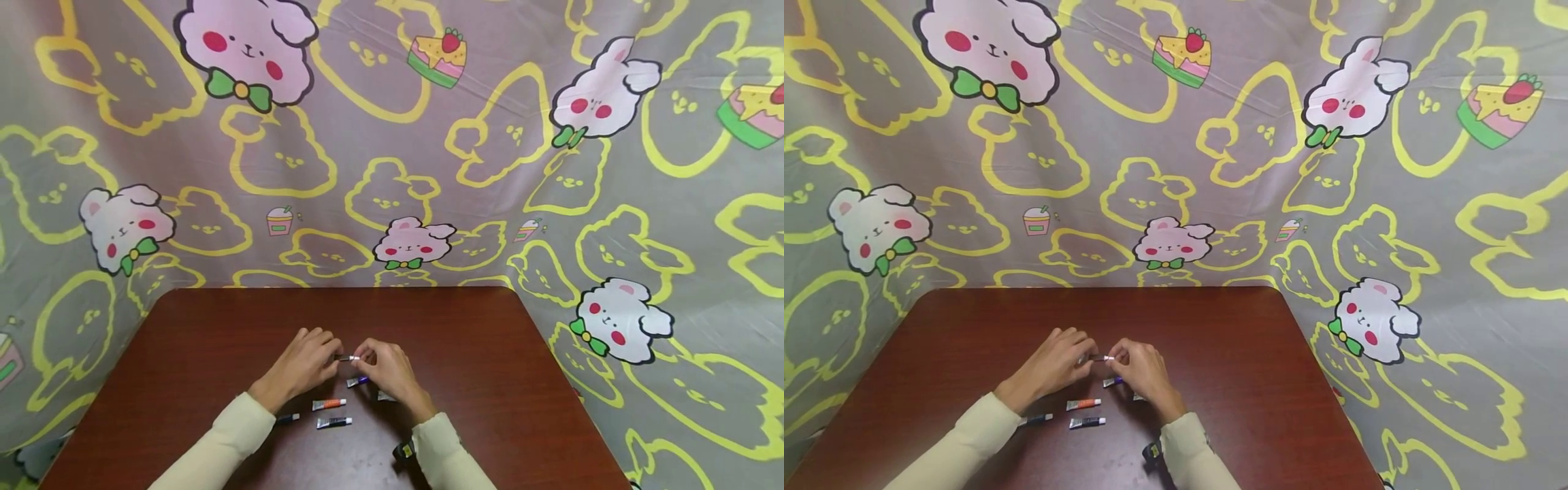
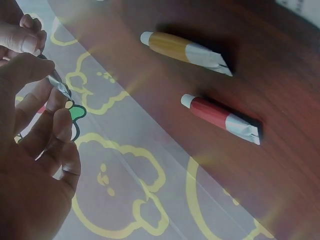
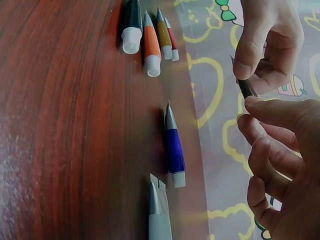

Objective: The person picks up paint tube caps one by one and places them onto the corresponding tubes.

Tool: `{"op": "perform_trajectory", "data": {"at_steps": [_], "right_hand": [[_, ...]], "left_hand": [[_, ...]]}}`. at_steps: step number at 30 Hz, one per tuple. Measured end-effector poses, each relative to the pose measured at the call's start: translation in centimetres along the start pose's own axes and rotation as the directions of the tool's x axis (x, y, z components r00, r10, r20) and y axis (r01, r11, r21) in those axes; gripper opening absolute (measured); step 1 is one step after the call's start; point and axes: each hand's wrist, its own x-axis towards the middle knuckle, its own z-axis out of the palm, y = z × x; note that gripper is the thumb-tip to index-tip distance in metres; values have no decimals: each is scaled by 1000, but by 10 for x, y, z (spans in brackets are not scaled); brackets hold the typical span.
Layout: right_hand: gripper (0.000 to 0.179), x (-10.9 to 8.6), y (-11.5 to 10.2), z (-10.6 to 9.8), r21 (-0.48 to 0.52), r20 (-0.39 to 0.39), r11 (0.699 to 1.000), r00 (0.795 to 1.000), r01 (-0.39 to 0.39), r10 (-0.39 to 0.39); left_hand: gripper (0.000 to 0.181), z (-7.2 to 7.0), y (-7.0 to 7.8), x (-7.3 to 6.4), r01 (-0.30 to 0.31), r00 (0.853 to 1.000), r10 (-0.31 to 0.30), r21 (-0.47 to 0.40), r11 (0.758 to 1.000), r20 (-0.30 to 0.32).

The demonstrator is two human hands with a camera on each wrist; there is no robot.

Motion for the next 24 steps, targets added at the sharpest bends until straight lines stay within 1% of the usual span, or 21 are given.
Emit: {"op": "perform_trajectory", "data": {"at_steps": [9,14,16,21,24], "right_hand": [[8,0,-3,3,-1,24,1000,999,30,-30],[6,-1,-3,3,5,38,998,997,69,-70],[9,-1,-3,2,9,47,997,996,82,-82],[16,-2,-4,0,13,70,996,994,88,-89],[21,-2,-5,-1,8,67,995,993,96,-97]], "left_hand": [[25,0,2,-8,-9,1000,9,0,1000,-11],[27,1,1,-11,-28,999,28,2,1000,-43],[28,1,1,-12,-32,998,32,-6,999,-52],[29,-1,2,-14,-22,998,19,-44,999,-52],[28,-2,3,-15,-16,998,12,-67,998,-61]]}}
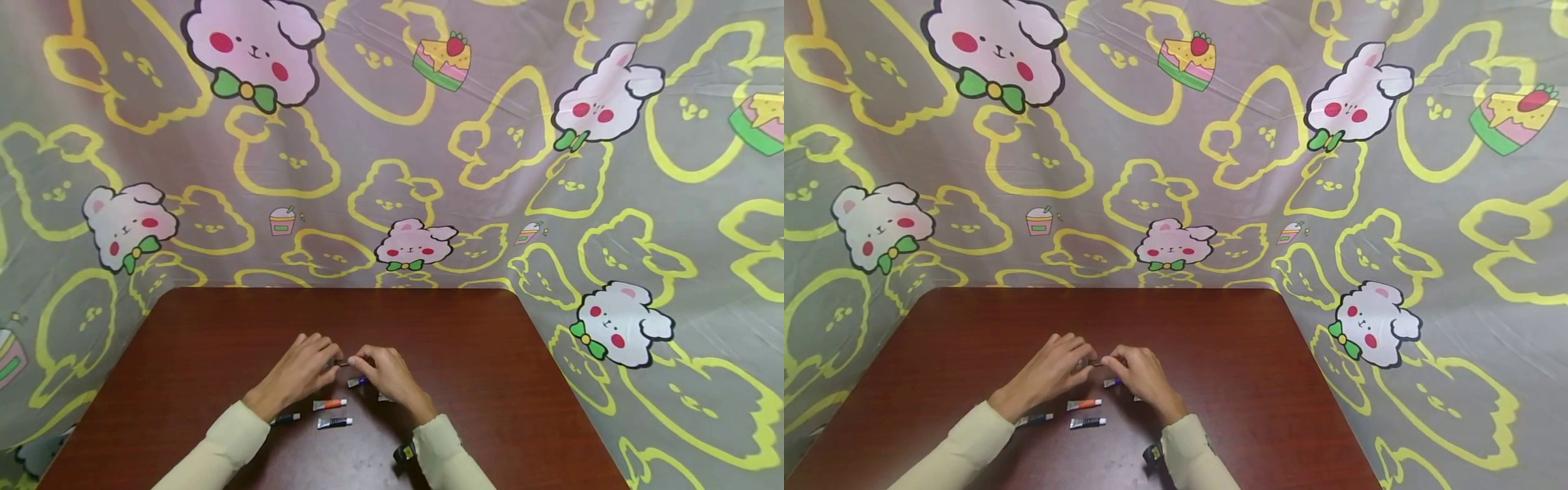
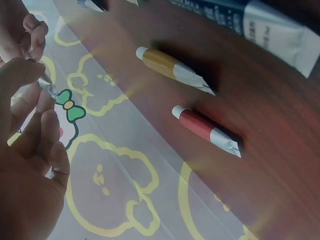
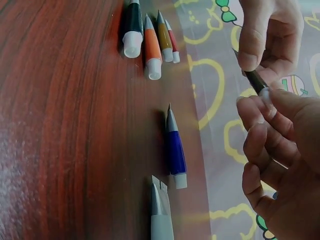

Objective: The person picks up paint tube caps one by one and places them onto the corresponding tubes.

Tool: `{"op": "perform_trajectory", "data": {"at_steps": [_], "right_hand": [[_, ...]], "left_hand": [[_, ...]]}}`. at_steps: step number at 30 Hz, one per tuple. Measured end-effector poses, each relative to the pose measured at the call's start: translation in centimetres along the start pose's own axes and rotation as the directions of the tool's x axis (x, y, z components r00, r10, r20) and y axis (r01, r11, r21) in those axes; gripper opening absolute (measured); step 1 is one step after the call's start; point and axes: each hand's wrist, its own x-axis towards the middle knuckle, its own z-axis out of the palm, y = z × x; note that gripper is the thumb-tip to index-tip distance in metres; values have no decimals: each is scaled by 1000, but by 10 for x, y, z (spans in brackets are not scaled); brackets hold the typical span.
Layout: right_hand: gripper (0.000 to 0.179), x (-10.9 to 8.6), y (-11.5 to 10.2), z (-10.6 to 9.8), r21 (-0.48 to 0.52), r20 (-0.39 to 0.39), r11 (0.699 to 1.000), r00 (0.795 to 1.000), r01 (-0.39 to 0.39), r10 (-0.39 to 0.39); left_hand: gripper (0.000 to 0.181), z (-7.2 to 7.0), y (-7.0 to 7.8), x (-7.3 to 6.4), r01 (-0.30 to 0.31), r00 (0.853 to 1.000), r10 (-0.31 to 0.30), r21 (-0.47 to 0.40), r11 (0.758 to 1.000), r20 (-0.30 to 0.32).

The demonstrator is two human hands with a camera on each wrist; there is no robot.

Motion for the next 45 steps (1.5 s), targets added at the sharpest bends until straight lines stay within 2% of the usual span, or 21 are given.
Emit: {"op": "perform_trajectory", "data": {"at_steps": [10,18,25,33,39,45], "right_hand": [[42,-1,2,1,3,-76,1000,997,21,-20],[16,-2,3,3,71,-99,997,995,17,-10],[7,-5,0,-4,121,-49,992,998,37,-31],[7,-6,2,-8,105,-16,994,999,31,-29],[16,-7,4,-8,89,-19,996,1000,25,-24],[36,-7,6,-7,68,-43,997,998,46,-43]], "left_hand": [[27,1,4,3,-22,997,20,-27,999,-70],[26,4,6,2,-15,998,12,-43,999,-69],[27,6,6,0,-1,998,-3,-59,998,-67],[27,6,6,1,-4,997,0,-50,999,-80],[27,5,9,3,-1,997,-5,-82,997,-73],[27,4,11,5,5,998,-11,-89,996,-67]]}}
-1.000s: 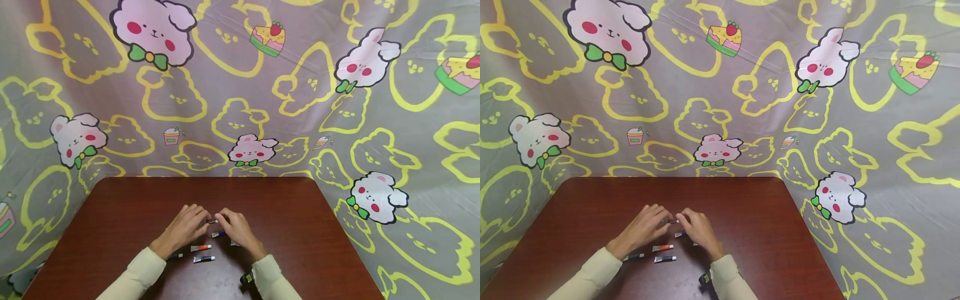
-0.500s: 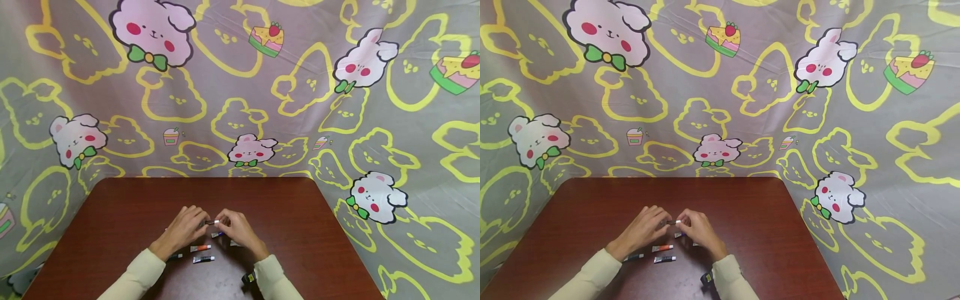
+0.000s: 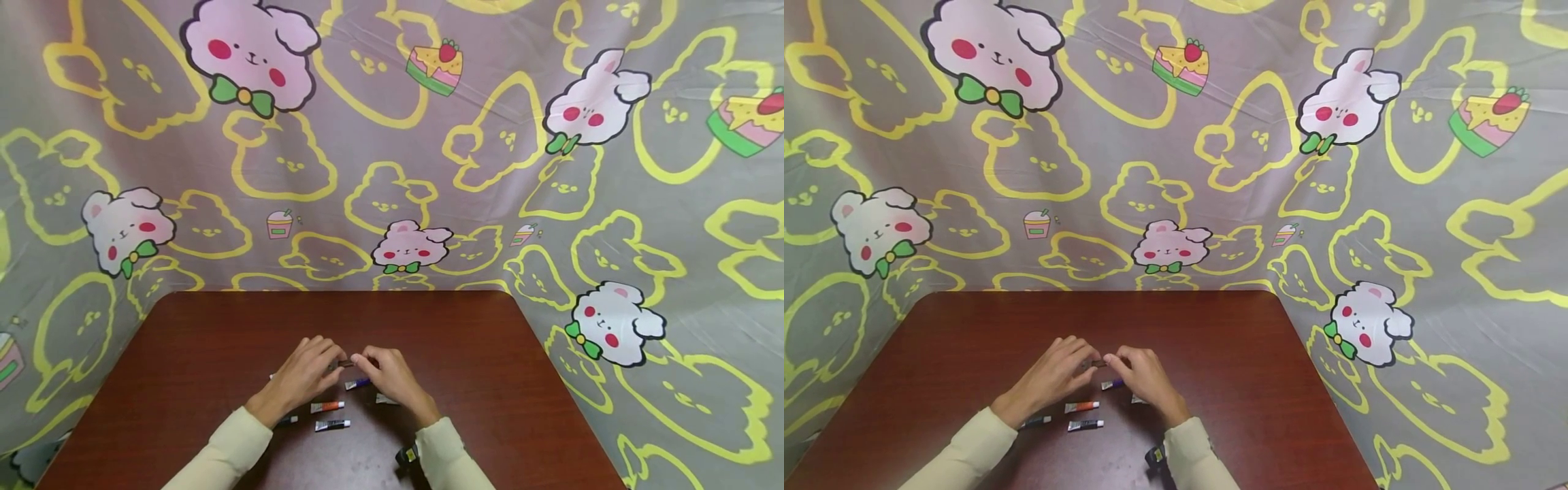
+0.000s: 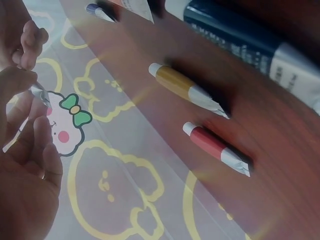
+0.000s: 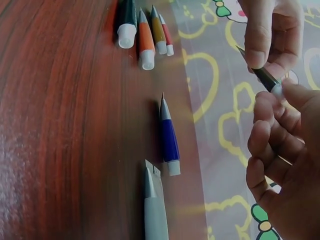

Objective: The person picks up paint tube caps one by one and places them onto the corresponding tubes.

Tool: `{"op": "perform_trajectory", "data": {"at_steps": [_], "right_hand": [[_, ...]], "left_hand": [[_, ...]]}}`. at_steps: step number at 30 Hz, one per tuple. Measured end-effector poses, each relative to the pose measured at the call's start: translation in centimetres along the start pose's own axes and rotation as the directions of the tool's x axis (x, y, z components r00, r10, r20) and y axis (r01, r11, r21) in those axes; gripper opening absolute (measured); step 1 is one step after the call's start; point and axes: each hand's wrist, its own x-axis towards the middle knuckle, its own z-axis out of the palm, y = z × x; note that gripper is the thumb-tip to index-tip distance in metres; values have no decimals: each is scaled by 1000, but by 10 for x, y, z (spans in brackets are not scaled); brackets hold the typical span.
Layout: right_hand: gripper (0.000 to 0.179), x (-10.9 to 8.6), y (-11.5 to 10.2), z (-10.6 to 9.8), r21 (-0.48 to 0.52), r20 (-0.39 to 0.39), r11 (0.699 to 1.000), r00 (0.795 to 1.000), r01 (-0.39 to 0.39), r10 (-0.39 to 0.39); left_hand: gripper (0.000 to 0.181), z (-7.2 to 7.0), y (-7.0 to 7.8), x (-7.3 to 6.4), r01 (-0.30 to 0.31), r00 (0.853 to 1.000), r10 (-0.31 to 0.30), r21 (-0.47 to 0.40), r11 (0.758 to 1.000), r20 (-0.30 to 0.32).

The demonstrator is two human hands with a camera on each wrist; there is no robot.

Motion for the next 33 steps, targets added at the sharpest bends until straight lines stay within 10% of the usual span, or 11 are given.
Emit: {"op": "perform_trajectory", "data": {"at_steps": [33], "right_hand": [[16,-7,0,-3,5,-10,1000,1000,5,-5]], "left_hand": [[29,2,1,-1,-22,999,22,-5,1000,-45]]}}
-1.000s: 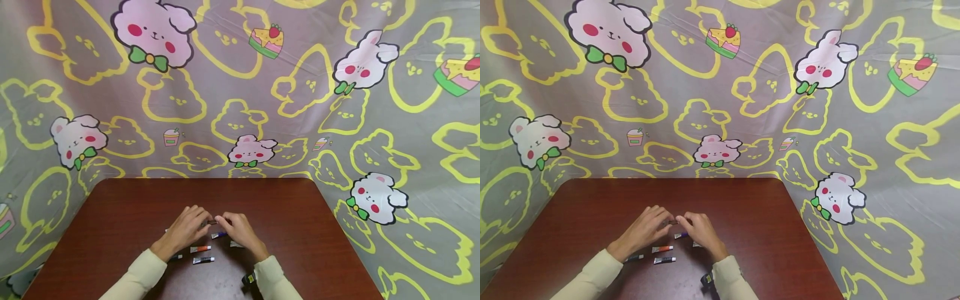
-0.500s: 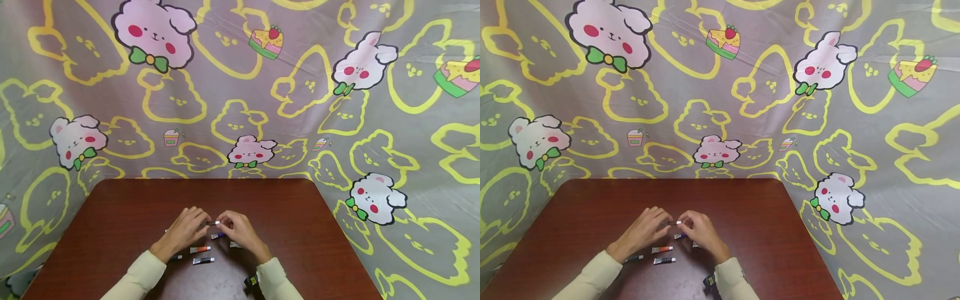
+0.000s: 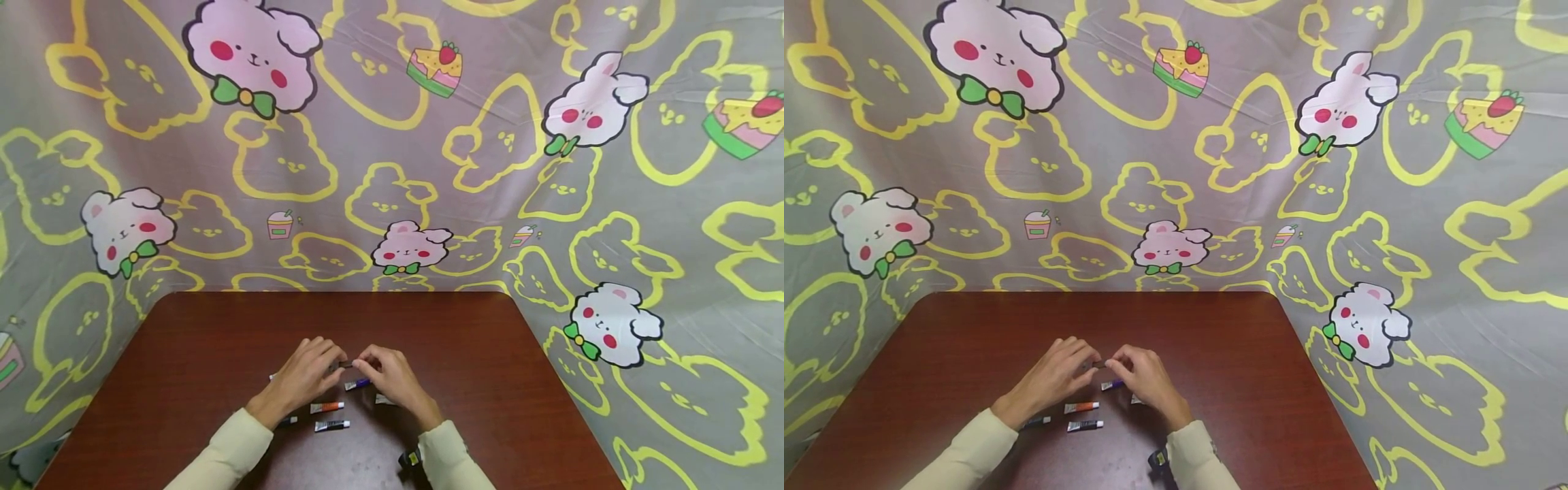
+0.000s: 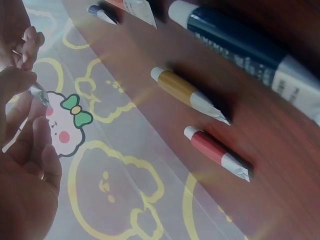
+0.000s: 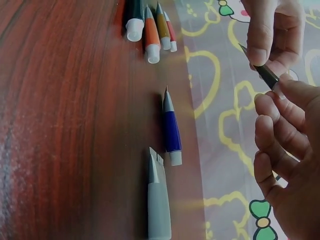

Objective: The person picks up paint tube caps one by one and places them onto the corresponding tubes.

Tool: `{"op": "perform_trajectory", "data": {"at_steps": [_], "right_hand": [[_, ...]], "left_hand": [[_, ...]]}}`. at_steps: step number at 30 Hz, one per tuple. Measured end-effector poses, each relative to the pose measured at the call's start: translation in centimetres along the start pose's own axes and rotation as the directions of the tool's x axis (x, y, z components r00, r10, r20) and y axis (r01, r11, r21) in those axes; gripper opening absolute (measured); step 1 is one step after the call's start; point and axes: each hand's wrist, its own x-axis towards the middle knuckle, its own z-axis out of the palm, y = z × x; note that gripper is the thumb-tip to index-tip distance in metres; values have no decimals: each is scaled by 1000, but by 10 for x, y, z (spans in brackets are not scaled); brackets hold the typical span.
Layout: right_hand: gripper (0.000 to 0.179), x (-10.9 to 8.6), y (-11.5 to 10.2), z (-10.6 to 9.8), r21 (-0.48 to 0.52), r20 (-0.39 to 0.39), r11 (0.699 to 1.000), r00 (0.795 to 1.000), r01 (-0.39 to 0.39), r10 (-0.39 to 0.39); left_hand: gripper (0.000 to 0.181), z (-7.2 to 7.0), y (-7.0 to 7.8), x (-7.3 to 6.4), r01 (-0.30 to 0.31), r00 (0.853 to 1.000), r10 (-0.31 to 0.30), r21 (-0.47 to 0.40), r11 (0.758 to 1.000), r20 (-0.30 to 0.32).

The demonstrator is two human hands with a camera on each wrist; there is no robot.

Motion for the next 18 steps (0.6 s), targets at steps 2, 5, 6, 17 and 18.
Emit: {"op": "perform_trajectory", "data": {"at_steps": [2,5,6,17,18], "right_hand": [[18,0,1,0,-7,-2,1000,1000,19,-19],[21,-1,3,1,-29,-3,998,998,58,-58],[21,-1,3,0,-31,-4,997,997,70,-71],[29,-1,5,0,-33,-65,996,994,84,-86],[29,-1,5,0,-31,-72,997,995,67,-69]], "left_hand": [[29,0,1,1,0,1000,0,0,1000,2],[29,-1,3,2,-3,1000,3,-1,1000,4],[29,-1,3,2,-4,1000,4,-2,1000,4],[27,4,4,8,-32,999,31,-33,999,-3],[27,5,3,9,-34,999,34,-32,999,-5]]}}
